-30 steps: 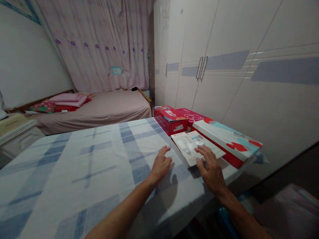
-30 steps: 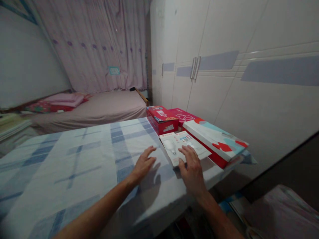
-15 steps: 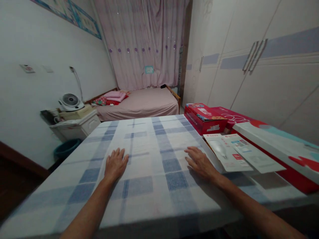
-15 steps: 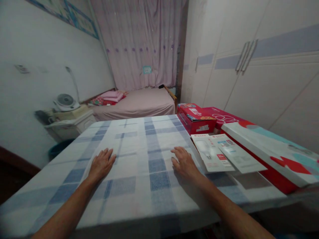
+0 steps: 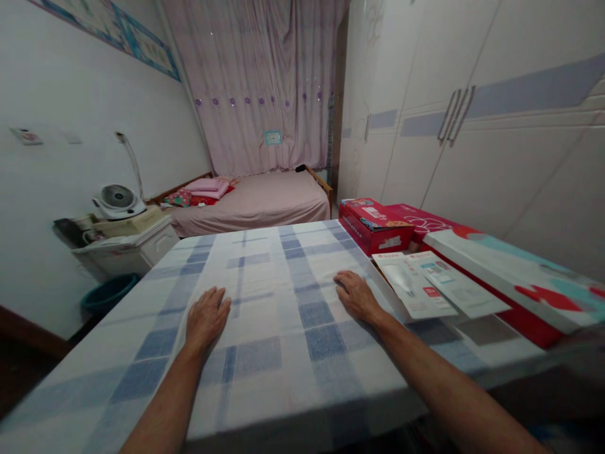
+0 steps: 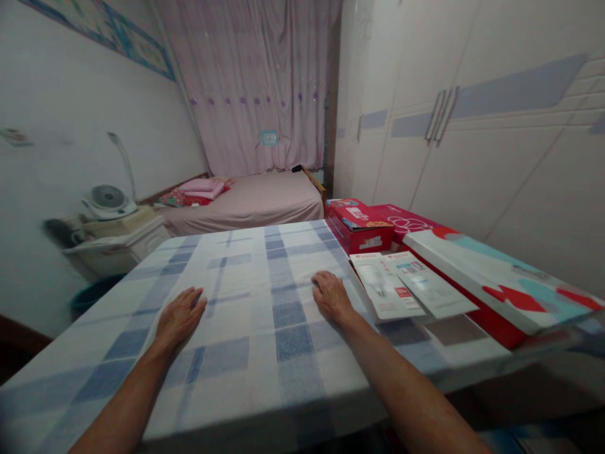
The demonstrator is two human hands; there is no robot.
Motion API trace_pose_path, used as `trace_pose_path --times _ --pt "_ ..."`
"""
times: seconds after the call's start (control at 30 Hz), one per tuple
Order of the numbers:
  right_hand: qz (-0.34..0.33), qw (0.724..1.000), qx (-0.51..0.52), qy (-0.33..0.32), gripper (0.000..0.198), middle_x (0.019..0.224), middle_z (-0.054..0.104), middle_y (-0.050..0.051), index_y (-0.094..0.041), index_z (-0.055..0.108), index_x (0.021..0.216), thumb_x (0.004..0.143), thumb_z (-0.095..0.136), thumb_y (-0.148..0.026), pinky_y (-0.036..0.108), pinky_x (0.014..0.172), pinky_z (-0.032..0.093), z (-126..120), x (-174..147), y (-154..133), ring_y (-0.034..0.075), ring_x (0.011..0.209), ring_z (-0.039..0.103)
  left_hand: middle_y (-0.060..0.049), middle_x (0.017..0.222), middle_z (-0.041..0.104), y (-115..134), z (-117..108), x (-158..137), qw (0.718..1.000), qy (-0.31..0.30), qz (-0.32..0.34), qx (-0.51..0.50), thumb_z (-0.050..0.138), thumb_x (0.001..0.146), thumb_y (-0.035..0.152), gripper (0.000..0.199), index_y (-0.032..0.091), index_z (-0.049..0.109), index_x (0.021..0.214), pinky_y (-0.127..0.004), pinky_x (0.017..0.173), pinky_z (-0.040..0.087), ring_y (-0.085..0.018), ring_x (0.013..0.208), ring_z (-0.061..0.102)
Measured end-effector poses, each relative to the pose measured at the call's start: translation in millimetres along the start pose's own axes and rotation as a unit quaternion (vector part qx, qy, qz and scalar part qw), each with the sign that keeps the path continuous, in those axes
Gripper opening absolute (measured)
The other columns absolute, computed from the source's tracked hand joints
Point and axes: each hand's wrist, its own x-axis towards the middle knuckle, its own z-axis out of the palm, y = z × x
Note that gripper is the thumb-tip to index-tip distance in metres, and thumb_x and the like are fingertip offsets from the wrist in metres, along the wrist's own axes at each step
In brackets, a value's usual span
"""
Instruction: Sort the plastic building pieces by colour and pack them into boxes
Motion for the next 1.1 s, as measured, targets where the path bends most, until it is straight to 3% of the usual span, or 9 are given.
trace_pose_path --times 0.93,1.1 --pt "0.004 1.0 -0.003 0.001 0.024 0.108 0.063 0.009 -0.015 0.063 0.099 0.083 0.047 -0.009 0.032 0.094 0.039 0 0 0 0.019 0.106 0.054 -0.016 0.138 0.052 -17 17 11 1.0 0.002 0.022 -0.008 0.027 0.092 0.041 0.057 0.008 0.056 0.129 -0.039 0.11 0.034 -0.027 0.129 0.047" --pt "-0.015 0.996 0.065 0.053 0.025 0.102 0.065 0.008 -0.017 0.063 0.097 0.082 0.045 -0.009 0.031 0.089 0.044 -13 -7 -10 0.017 0.097 0.059 -0.016 0.139 0.051 -20 22 14 1.0 0.0 0.022 -0.007 0.027 0.092 0.042 0.059 0.009 0.055 0.13 -0.04 0.109 0.035 -0.027 0.129 0.047"
